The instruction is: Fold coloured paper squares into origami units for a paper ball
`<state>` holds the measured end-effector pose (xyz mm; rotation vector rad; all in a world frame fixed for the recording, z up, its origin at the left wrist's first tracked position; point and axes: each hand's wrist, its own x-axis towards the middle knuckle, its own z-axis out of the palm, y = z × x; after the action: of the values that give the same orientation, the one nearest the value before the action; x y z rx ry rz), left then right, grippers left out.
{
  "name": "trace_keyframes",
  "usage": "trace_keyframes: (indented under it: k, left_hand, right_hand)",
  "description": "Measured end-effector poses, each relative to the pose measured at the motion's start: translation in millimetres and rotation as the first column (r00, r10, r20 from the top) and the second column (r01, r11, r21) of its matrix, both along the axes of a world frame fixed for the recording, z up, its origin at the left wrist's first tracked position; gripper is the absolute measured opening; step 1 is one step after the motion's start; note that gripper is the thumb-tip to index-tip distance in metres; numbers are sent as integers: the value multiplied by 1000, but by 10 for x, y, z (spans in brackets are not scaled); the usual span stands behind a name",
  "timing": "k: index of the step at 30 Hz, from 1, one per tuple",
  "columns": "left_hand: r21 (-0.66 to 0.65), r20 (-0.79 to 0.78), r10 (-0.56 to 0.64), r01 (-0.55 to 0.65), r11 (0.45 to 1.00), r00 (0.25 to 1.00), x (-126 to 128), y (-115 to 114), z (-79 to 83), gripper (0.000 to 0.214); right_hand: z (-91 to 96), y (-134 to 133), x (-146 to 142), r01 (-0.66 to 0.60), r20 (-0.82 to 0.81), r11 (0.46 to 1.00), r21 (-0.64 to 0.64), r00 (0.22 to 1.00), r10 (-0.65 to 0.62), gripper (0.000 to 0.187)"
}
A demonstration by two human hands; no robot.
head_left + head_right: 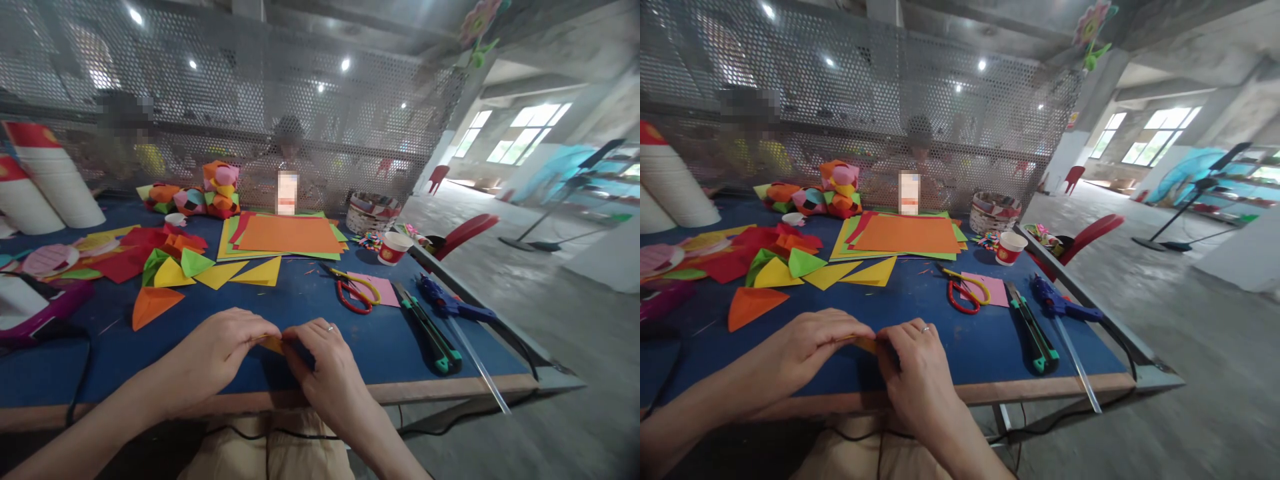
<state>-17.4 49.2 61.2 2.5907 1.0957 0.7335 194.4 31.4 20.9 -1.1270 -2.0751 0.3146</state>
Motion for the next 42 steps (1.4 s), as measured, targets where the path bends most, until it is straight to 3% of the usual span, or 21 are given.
trace_keyframes:
  k: [4,7,9,12,14,19,24,28,33,39,42]
  left_hand:
    - [12,25,2,-3,1000,1000,10,-25,-38,31]
    - [61,40,5,-7,998,999,28,-71,-85,39]
    - [194,25,19,-23,981,1000,44,-115,-118,47]
    - [435,-37,28,-9,900,999,66,-187,-163,40]
    - [481,-58,19,11,876,998,79,-225,-192,33]
    - [420,-73,6,25,907,997,79,-258,-286,32]
    - [379,-6,0,3,925,1000,26,-279,-367,29]
    - [385,35,6,-19,923,999,-19,-320,-403,25]
    - [376,84,50,-78,924,995,-30,-363,-440,27]
    - [360,74,61,-84,929,995,-36,-408,-462,31]
    - [368,44,59,-71,927,997,-52,-422,-486,35]
  right_hand:
    - [27,-7,-26,8,1,1000,-29,1000,-8,23]
    - [44,-13,-32,20,-30,999,-40,999,-21,45]
    - [47,-21,-28,23,-54,999,-45,998,-25,56]
    - [42,-38,-23,28,-65,999,-36,997,-30,58]
    - [34,-48,-20,43,-69,999,-13,997,-44,57]
    - [29,-65,19,23,-61,999,30,998,-21,45]
    - [26,-113,112,0,45,1000,-18,999,1,30]
    - [19,-159,167,-4,160,1000,-18,987,7,37]
    - [57,-194,181,3,197,997,80,980,-18,50]
    - [74,-187,131,-204,184,977,65,965,189,60]
    - [30,-169,127,-213,189,974,76,962,196,53]
